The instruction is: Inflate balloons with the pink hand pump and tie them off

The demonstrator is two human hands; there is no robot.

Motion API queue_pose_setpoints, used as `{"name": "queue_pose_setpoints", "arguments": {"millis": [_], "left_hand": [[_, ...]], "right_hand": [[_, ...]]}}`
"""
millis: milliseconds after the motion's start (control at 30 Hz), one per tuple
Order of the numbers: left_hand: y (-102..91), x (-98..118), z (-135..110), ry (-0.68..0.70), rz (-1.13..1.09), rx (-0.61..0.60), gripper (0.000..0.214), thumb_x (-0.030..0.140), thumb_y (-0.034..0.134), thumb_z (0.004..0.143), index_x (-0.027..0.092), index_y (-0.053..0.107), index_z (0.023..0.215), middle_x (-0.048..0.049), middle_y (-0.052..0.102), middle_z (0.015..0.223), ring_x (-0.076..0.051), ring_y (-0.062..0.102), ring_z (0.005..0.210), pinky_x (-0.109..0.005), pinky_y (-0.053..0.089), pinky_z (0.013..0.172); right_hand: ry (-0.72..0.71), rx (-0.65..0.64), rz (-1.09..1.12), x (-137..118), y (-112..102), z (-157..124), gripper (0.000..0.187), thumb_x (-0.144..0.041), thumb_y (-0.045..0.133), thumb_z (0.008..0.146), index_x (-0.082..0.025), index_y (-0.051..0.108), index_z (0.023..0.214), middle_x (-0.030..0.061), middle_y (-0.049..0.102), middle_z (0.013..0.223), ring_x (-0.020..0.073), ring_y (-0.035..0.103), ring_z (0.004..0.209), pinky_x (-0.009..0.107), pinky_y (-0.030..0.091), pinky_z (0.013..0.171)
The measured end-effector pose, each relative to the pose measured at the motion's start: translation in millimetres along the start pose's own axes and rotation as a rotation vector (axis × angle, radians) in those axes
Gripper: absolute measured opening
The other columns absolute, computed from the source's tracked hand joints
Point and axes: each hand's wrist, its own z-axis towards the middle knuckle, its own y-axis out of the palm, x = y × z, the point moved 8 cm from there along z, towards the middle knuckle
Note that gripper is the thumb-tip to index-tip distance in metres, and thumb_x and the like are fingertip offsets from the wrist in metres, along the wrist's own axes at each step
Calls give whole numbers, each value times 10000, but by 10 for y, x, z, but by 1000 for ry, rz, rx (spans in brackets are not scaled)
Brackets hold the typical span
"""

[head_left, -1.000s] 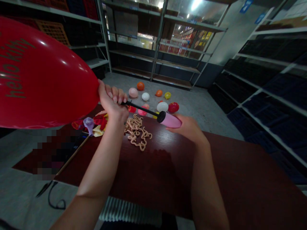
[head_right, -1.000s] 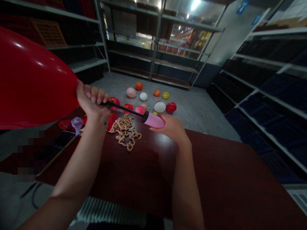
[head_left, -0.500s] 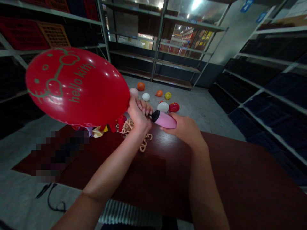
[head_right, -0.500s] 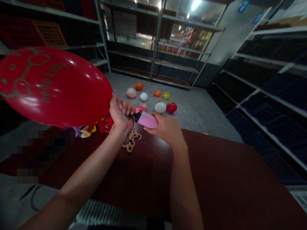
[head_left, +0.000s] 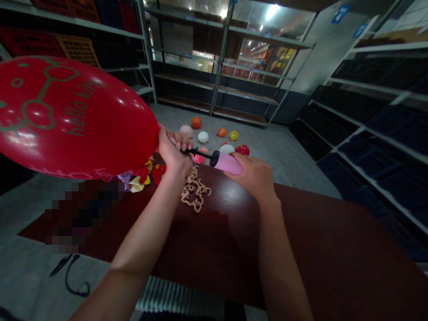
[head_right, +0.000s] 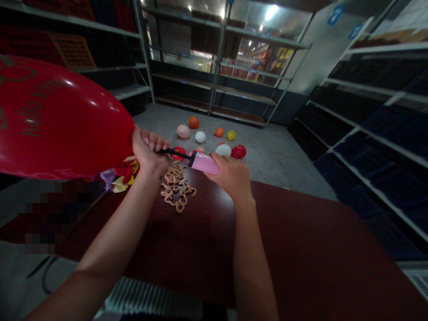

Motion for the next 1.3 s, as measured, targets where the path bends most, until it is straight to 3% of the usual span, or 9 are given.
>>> {"name": "queue_pose_setpoints", "arguments": {"millis": [233,400,733,967,1167,1300], "left_hand": [[10,400,80,108,-31,-40,601,355,431,1084,191,239,539,63,194,415,-70,209,330,-236,215,392],[56,475,43,137,53,-66,595,387,449,1070,200,226,551,54,197,424,-80,201,333,-250,227,390],[86,142,-127,59,-29,-43,585,414,456,1080,189,239,585,73,197,436,-57,183,345,-217,193,383],[191,-306,-435,-39,-19,-133,605,460,525,1033,202,266,551,73,205,415,-78,208,327,-234,216,366],[26,-411,-260,-58,-4,-83,618,509,569,1000,197,265,562,84,213,416,-70,217,332,-221,247,387],[-95,-399,-75,-29,-18,-40,580,400,521,1036,197,265,557,80,214,413,-72,223,328,-230,222,387]], "right_hand": [[30,-106,138,228,36,-48,510,-502,694,844,-258,670,1291,93,761,1137,304,713,993,420,507,809],[76,-189,203,382,59,-98,584,-543,714,815,-265,657,1326,79,759,1171,318,714,1004,425,511,794],[134,-352,280,251,-60,-151,481,-525,738,780,-246,729,1172,54,782,1008,249,708,823,343,471,667],[64,-268,164,-14,-129,-80,458,-566,722,797,-231,726,1109,68,779,898,256,699,753,329,412,627],[32,-143,36,-100,2,-23,460,-575,700,821,-236,712,1132,81,778,893,271,706,757,334,380,613],[13,-112,95,-81,184,4,475,-545,702,836,-241,689,1200,72,784,990,253,710,821,325,392,639]]}}
